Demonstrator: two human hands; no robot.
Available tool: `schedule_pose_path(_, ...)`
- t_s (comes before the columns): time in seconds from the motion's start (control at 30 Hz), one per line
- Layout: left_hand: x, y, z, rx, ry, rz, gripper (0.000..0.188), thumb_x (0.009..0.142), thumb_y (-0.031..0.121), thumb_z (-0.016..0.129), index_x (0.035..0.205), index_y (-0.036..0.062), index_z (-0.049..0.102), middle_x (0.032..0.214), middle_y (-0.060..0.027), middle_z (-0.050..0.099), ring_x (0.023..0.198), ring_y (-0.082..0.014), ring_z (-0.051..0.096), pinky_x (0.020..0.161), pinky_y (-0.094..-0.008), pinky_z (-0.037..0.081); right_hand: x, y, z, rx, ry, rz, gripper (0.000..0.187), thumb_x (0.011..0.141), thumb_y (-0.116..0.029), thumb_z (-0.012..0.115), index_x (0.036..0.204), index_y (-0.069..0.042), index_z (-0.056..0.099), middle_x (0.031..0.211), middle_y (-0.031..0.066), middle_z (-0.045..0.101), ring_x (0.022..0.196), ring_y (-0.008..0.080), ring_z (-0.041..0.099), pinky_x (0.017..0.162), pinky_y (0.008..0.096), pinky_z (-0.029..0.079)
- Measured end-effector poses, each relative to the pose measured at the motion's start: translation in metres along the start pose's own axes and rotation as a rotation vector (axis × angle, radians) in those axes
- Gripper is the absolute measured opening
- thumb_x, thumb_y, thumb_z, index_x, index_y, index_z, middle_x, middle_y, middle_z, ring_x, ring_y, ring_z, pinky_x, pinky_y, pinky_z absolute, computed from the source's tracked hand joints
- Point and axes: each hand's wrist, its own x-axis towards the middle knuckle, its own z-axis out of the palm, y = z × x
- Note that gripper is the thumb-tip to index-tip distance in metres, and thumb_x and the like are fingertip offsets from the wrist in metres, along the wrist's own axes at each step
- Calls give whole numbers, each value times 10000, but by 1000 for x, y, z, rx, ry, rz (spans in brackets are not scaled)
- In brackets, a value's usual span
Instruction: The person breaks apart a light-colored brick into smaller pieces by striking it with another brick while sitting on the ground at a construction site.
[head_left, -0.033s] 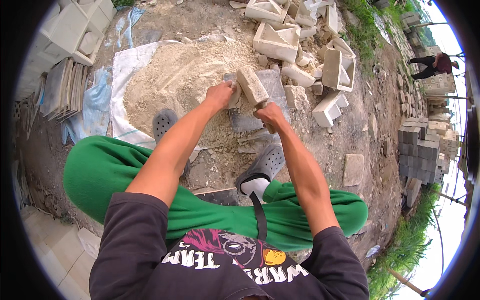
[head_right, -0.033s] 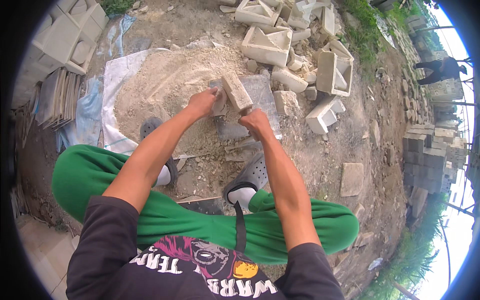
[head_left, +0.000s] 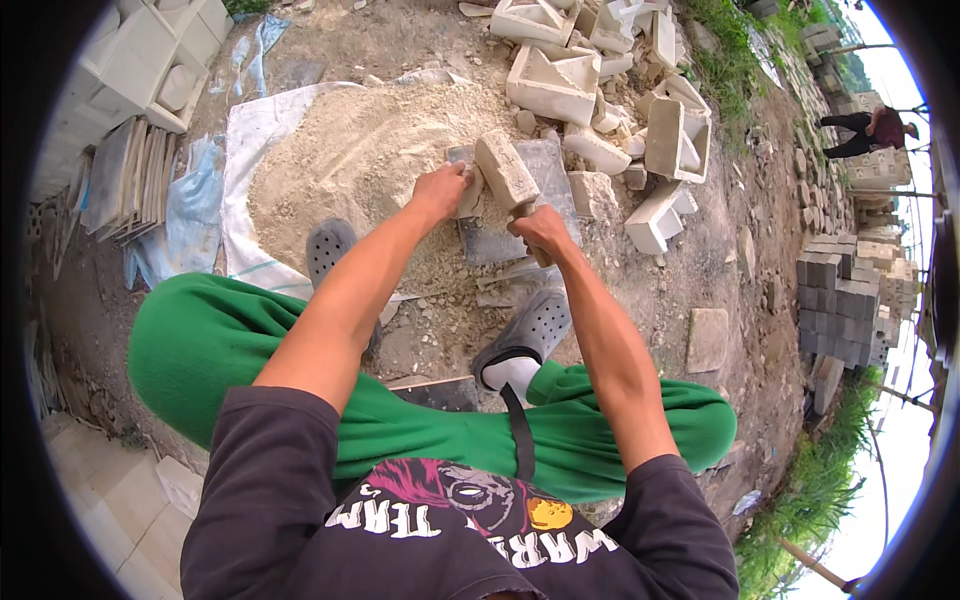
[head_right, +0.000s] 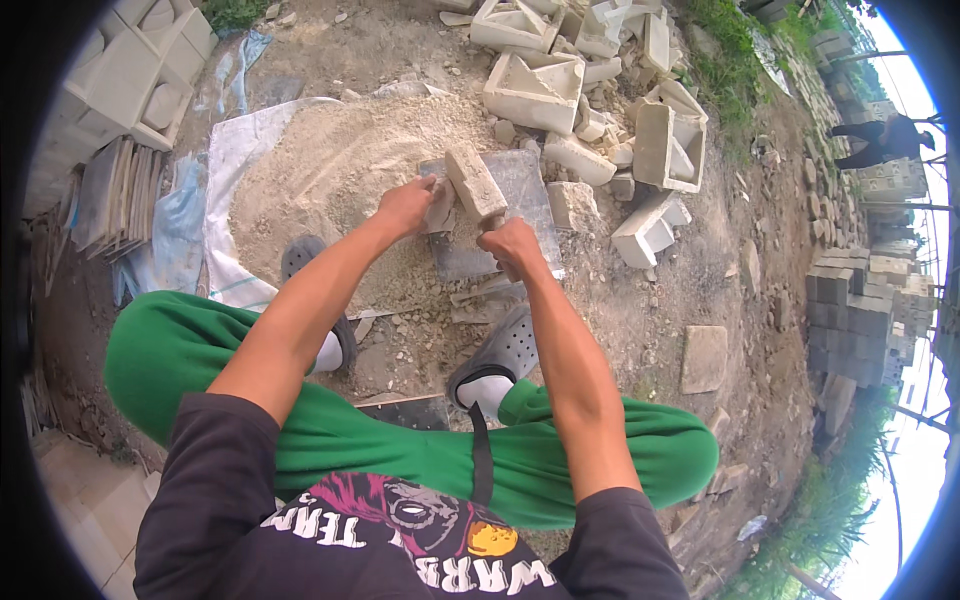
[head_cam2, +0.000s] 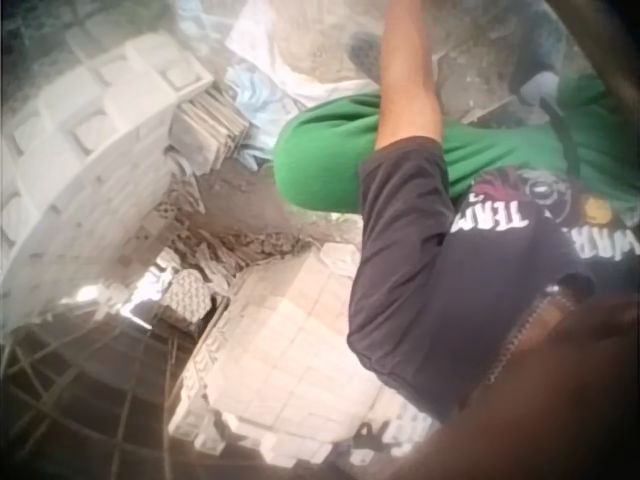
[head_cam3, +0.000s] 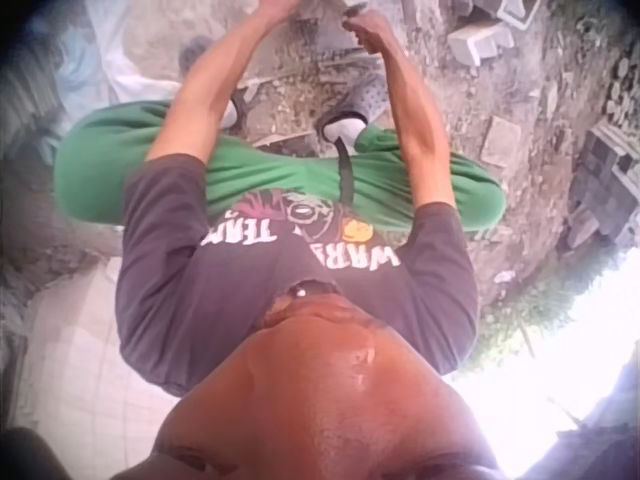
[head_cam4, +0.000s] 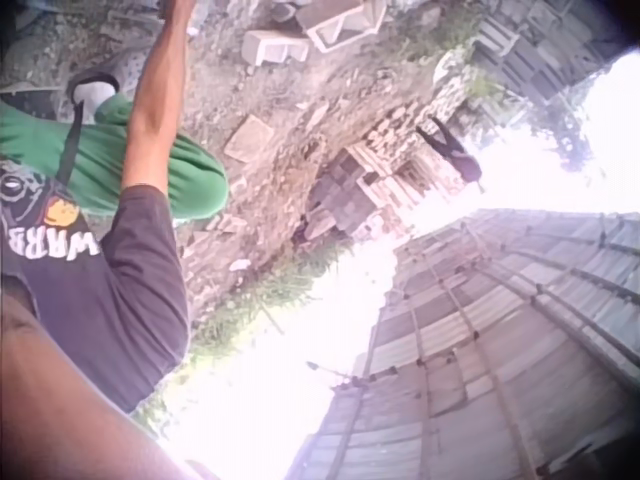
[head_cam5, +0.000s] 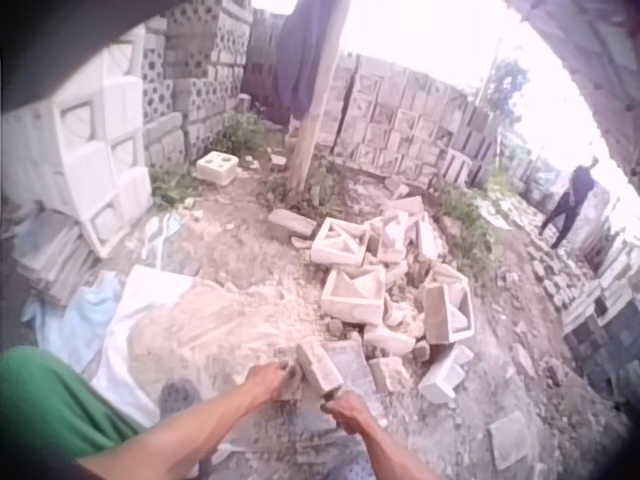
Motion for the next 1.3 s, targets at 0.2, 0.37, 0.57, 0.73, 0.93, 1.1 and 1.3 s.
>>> schedule_pose_path(0.2,-5,-11,14,13,52,-6,498,773,120,735,1265,117,657,1570,-37,379,1395,-259,453,978,-405,551,-26,-32,-20,326,78,-182,282,722,-249,733,779,28,727,633,111,683,532,205,672,536,335,543)
schedule_pose_path(0.37,2,-4,5,22,-2,-18,588,778,165,754,1347,196,610,1565,-36,391,1379,-246,474,977,-404,549,-22,-11,7,276,92,-191,277,733,-228,700,767,47,714,583,120,652,533,222,673,554,354,542)
schedule_pose_path(0.57,2,-13,18,-5,31,-4,626,773,157,766,1371,208,588,1553,-40,413,1351,-246,501,944,-403,562,-18,-19,-16,262,2,-25,354,688,-244,744,793,91,704,660,139,687,580,222,694,544,351,550)
schedule_pose_path(0.73,0,-7,10,36,53,1,603,798,136,736,1376,210,582,1539,-51,434,1341,-250,509,941,-410,560,-33,-16,8,502,74,-119,334,701,-247,741,822,63,717,642,134,675,578,207,690,540,346,536)
schedule_pose_path(0.93,4,-15,17,-56,61,-41,658,802,114,714,1421,243,533,1553,-42,412,1339,-264,514,950,-401,563,-27,-14,-1,210,-52,76,323,700,-244,743,821,54,722,679,162,700,600,241,714,580,364,562)
schedule_pose_path(1.1,-3,-10,14,87,22,17,558,914,103,579,1445,257,503,1547,-53,416,1335,-271,516,951,-412,563,-42,-20,-3,323,106,-41,309,707,-250,740,760,51,694,652,149,684,564,229,692,560,363,550)
schedule_pose_path(1.3,14,-3,14,36,38,-18,616,892,96,620,1466,265,470,1559,-57,388,1381,-271,467,963,-403,564,-19,14,27,287,59,79,326,691,-246,723,756,72,695,668,147,692,575,245,693,576,375,556)
